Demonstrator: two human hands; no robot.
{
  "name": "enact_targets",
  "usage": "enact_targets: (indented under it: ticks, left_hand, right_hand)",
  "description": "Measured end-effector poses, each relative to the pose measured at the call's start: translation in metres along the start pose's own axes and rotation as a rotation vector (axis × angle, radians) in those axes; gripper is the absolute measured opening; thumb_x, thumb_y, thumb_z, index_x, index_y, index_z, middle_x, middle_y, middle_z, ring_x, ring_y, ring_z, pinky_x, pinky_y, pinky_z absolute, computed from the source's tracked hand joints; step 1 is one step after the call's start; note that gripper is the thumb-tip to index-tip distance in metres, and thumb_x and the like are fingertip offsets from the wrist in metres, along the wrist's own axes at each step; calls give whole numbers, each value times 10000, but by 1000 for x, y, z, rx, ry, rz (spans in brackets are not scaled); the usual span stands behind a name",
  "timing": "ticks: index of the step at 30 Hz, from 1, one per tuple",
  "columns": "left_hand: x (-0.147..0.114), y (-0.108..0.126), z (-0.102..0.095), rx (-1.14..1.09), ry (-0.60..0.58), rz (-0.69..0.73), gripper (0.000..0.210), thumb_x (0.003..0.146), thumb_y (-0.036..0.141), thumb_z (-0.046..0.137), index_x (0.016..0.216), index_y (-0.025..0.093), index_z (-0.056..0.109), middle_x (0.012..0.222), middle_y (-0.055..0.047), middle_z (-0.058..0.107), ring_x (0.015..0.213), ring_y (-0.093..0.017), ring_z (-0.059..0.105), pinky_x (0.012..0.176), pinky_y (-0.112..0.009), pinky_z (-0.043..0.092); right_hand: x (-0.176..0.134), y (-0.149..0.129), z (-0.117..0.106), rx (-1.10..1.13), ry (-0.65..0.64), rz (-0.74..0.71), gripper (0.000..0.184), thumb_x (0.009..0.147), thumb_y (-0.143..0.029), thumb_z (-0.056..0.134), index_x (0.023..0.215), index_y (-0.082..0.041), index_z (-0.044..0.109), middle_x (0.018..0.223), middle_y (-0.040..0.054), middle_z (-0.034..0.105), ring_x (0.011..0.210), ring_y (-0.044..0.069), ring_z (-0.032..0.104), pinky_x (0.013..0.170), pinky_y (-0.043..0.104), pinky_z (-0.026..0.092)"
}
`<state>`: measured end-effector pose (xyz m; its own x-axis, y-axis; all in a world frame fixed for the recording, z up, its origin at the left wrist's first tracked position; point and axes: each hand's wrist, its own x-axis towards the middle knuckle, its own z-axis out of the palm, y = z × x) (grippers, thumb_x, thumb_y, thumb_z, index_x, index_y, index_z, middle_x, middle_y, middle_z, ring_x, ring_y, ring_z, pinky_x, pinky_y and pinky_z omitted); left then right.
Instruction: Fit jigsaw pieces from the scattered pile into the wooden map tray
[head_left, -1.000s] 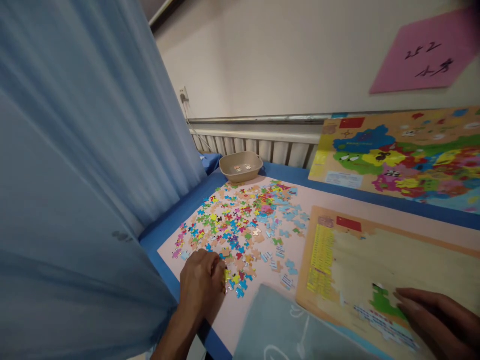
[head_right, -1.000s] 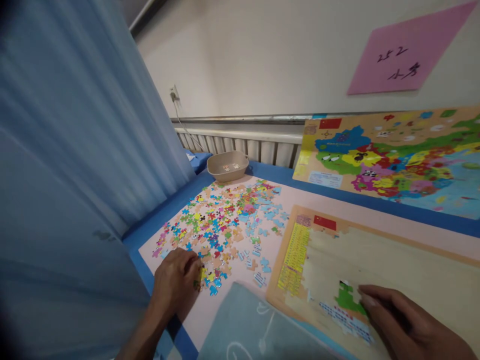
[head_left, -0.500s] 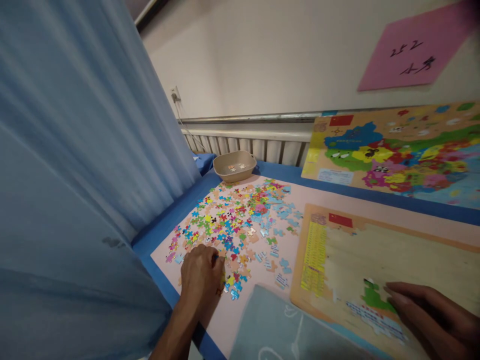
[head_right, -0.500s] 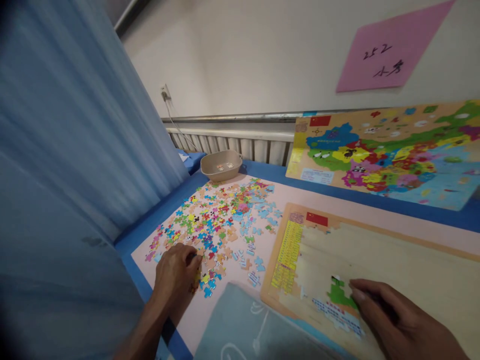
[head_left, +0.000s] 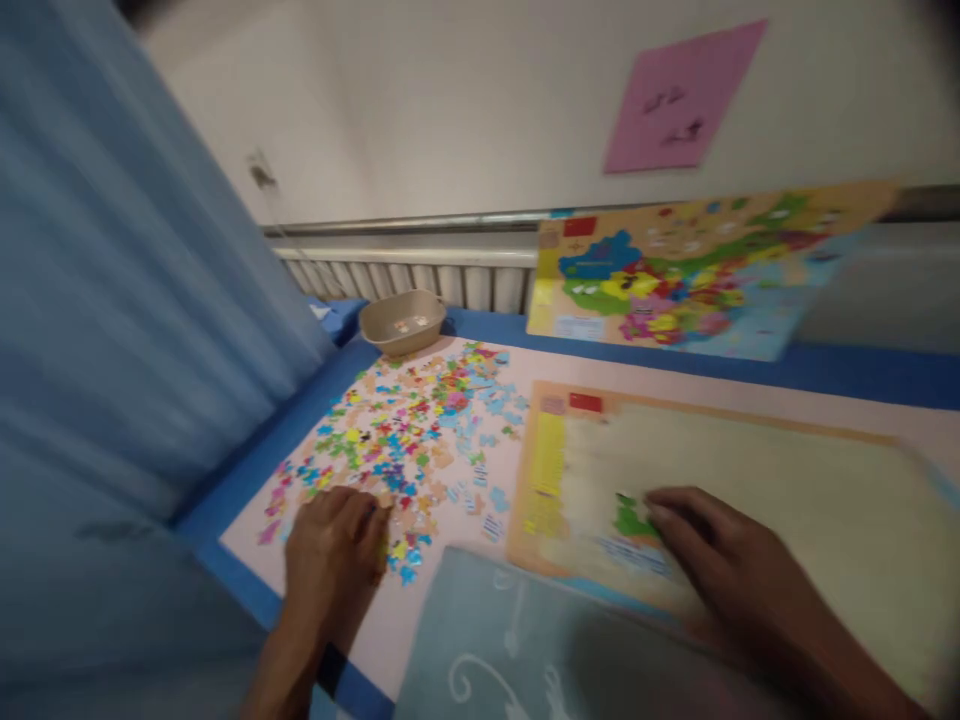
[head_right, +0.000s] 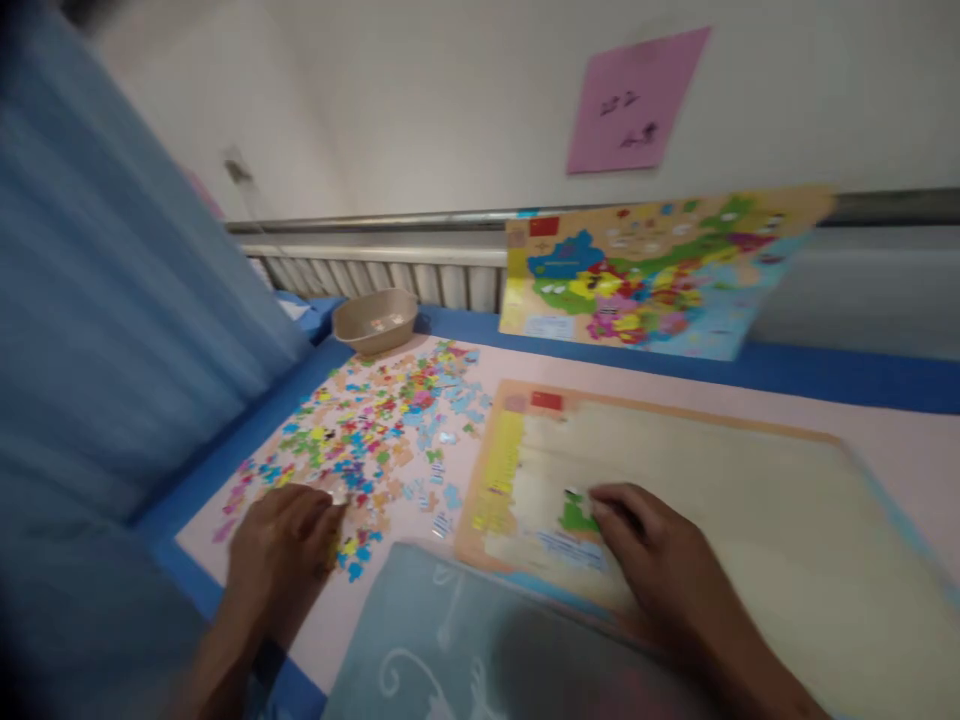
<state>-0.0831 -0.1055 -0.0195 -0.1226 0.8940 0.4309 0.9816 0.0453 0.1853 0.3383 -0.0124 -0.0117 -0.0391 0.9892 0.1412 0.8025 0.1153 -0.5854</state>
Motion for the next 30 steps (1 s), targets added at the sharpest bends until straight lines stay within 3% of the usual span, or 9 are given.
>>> enact_targets:
  ticks: [2, 5, 11, 15, 17, 19, 24, 30]
  left_hand:
    - [0, 2, 0, -33, -5, 54, 261, 1016, 392, 573, 884, 241, 741, 927, -66, 765, 887, -258, 674, 829, -403, 483]
    - [0, 22, -1, -131, -67, 101, 213, 1017, 360, 584, 929, 255, 747, 972, -54, 780, 934, -255, 689, 864, -403, 495]
    - [3, 104, -4, -352, -259, 296, 190, 1011, 239, 563, 933, 246, 736, 939, -61, 742, 897, -231, 666, 824, -395, 494]
    - [8, 144, 2, -385, -367, 347, 173, 957, 164, 595, 813, 224, 671, 844, -46, 687, 821, -221, 606, 756, -393, 440]
    - [10, 151, 7, -391, -397, 349, 179, 945, 147, 607, 786, 218, 646, 824, -39, 676, 812, -217, 592, 741, -388, 423]
    - [11, 152, 12, -427, -405, 354, 187, 962, 146, 596, 801, 218, 660, 827, -35, 688, 814, -211, 600, 750, -386, 423]
    - [9, 145, 18, -548, -380, 340, 204, 987, 143, 578, 876, 238, 720, 868, -18, 740, 829, -200, 646, 781, -384, 445]
    - [10, 141, 18, -565, -359, 243, 226, 986, 150, 577, 846, 240, 729, 855, -16, 741, 839, -195, 647, 789, -385, 462]
  right_hand:
    - [-2, -6, -3, 118, -89, 11, 418, 889, -593, 519, 963, -266, 768, 977, 62, 817, 885, 281, 768, 781, 381, 600]
    - [-5, -9, -5, 193, -102, 30, 377, 907, -555, 526, 945, -250, 745, 916, 66, 794, 830, 273, 740, 726, 379, 570]
    - [-7, -5, -7, 219, -82, -24, 314, 971, -480, 520, 957, -243, 726, 864, 37, 756, 765, 236, 693, 690, 352, 526]
    - [-14, -8, -6, 111, 72, -245, 268, 1031, -376, 498, 993, -223, 714, 885, 50, 730, 822, 228, 679, 739, 346, 492]
    - [-23, -17, -3, 40, 118, -400, 267, 1065, -313, 470, 1005, -213, 710, 882, 54, 719, 844, 226, 664, 773, 350, 470]
    - [-33, -29, 3, 4, 71, -498, 272, 1077, -248, 449, 998, -215, 707, 874, 49, 712, 842, 221, 646, 782, 346, 451]
    - [-52, -54, 19, -81, -187, -474, 183, 984, -146, 587, 846, -234, 669, 798, 14, 654, 763, 203, 585, 708, 322, 386]
    - [-49, -50, 25, -234, -100, -501, 251, 951, -72, 590, 766, -240, 610, 741, 1, 578, 716, 208, 522, 690, 348, 320]
